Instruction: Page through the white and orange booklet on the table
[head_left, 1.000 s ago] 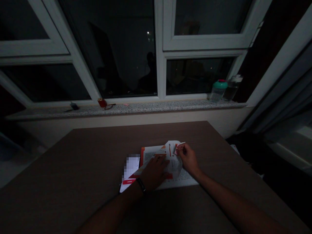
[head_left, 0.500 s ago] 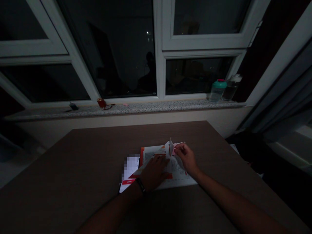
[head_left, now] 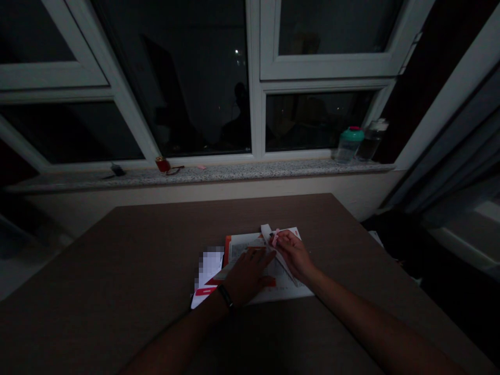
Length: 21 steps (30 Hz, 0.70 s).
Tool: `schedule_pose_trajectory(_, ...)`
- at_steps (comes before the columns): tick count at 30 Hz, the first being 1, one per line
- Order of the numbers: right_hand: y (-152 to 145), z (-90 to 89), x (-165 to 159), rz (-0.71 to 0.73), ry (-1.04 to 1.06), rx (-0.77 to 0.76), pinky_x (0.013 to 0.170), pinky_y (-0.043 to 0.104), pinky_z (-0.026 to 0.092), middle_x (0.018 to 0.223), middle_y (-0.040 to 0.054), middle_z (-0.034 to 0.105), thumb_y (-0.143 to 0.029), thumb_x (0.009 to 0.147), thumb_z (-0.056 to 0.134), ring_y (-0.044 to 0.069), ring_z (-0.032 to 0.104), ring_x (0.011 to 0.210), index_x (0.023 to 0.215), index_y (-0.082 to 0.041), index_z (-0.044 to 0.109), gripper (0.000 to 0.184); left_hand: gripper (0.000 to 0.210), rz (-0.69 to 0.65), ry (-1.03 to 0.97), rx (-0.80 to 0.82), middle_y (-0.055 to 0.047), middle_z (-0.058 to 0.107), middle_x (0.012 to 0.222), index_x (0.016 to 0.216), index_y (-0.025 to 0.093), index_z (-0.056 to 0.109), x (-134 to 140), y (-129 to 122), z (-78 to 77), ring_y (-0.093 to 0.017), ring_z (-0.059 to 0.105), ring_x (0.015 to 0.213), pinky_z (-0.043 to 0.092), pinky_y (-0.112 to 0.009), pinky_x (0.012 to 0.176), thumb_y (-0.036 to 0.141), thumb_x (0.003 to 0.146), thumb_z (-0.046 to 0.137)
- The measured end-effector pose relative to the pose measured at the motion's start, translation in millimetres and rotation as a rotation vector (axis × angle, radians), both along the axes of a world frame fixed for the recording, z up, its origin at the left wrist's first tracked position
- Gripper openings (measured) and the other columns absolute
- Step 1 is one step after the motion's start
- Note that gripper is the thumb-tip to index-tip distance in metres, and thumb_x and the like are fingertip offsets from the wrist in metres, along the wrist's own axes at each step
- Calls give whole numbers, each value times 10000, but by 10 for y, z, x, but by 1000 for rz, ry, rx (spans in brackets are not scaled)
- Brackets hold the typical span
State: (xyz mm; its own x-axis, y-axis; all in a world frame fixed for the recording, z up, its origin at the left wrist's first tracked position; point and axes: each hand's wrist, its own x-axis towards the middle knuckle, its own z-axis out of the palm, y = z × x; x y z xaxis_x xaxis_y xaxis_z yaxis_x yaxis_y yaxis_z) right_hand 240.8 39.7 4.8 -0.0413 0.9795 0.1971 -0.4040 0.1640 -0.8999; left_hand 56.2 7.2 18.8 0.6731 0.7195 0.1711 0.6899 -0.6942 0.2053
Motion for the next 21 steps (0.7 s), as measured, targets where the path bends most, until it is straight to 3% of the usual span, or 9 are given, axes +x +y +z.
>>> schedule_pose_trajectory(9, 33, -87, -20, -6, -77, 43, 759, 344, 517, 780, 27, 649, -456, 809, 676, 200, 621, 753, 916, -234, 572, 267, 594, 41, 43, 18, -116, 453, 1384, 1429, 261, 383, 25, -8, -14, -314, 414, 1265, 373, -504, 1040, 403, 912, 639)
schedule_pose_trajectory(12, 67, -99, 55, -69, -272, 114, 722, 321, 499, 892, 48, 676, -452, 855, 618, 199, 612, 765, 1008, -235, 608, 265, 595, 33, 53, 42, -113, 460, 1369, 1436, 265, 378, 24, -4, -37, -316, 411, 1264, 375, -500, 1037, 419, 918, 627)
schedule_pose_trajectory(17, 102, -30, 312, -98, -708, 274, 804, 337, 466, 929, 44, 661, -342, 936, 504, 211, 607, 878, 943, -226, 669, 202, 552, 22, 68, 51, -116, 452, 1384, 1424, 268, 403, 7, 15, -99, -327, 386, 1295, 376, -515, 1035, 466, 940, 576)
schedule_pose_trajectory(21, 116, -23, 454, -72, -904, 415, 844, 353, 444, 946, 48, 633, -243, 895, 548, 220, 592, 928, 945, -223, 658, 123, 543, 33, 84, 43, -114, 458, 1391, 1416, 271, 419, 5, 20, -121, -334, 381, 1308, 371, -528, 1044, 474, 938, 576)
